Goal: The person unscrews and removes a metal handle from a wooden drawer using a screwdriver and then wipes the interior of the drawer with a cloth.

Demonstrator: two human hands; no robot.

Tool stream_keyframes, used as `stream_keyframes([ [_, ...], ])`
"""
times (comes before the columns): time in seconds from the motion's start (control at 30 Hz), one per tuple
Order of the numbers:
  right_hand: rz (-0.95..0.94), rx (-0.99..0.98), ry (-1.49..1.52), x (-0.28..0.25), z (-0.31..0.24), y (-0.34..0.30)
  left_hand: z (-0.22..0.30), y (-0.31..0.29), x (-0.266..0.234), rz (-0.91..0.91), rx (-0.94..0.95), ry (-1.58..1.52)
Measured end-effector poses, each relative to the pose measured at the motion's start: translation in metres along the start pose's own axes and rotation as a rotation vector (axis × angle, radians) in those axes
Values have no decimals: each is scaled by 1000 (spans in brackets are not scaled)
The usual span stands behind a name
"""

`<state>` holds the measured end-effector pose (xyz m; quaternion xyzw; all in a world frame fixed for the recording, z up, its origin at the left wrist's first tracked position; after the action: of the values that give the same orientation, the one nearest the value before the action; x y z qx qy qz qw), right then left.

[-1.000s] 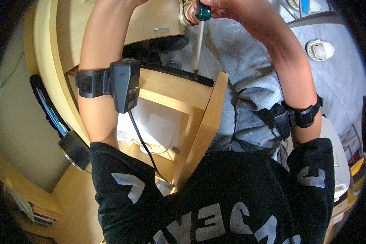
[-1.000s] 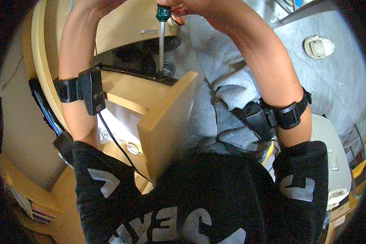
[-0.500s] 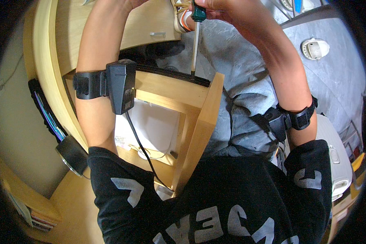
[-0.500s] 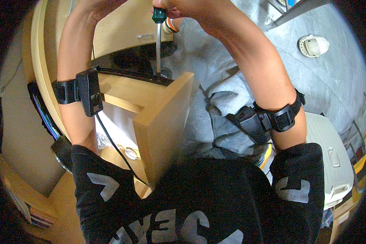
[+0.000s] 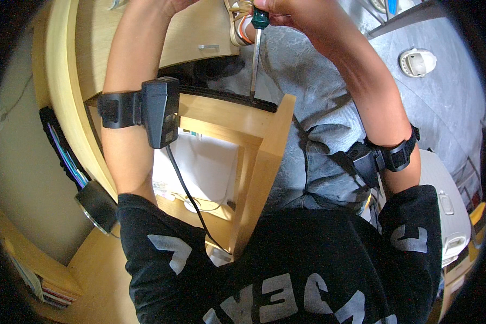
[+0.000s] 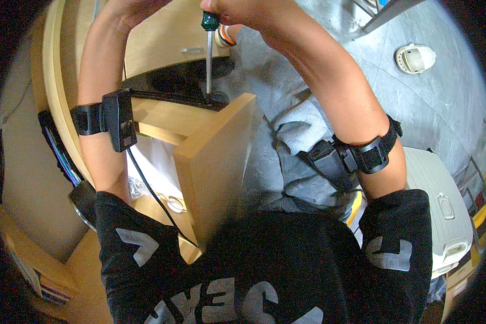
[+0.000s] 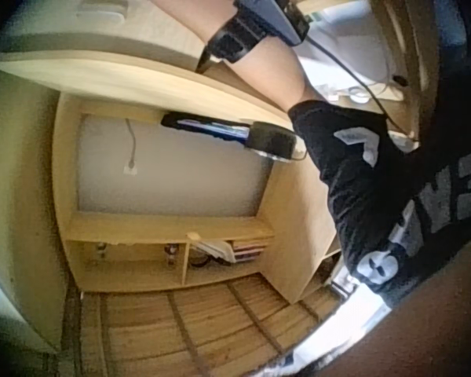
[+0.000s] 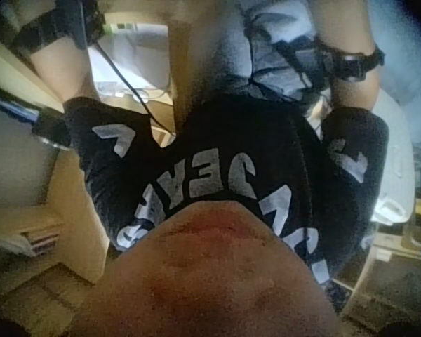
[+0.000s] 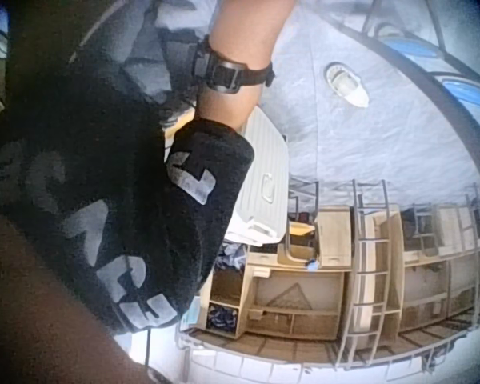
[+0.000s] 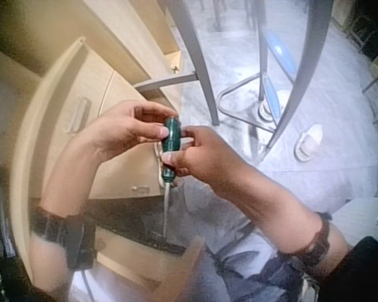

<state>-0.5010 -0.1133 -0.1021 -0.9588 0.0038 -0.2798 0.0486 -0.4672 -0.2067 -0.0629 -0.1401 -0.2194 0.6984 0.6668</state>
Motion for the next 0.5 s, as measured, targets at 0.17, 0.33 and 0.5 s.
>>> stream_keyframes([
  [0.17,20,25,-16,0,-5,-1,3,-2,2,30,-25,54],
  [0.33,19,59,-109,-2,-3,2,4,-3,1,57,-48,86],
  [0.5,-98,88,-188,4,-3,9,-5,-4,3,58,-122,91],
])
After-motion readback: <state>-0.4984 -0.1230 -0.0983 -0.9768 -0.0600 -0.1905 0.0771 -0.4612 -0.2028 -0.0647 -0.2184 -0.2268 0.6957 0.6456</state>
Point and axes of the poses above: each hand's wrist, its own y-axis towards the middle knuckle, its own x-axis out of the palm, z = x × y, the point moved 9 cm from there along y, towards the middle knuckle, and after that the axes turned 13 degrees about -z, right-handed, at the moved point
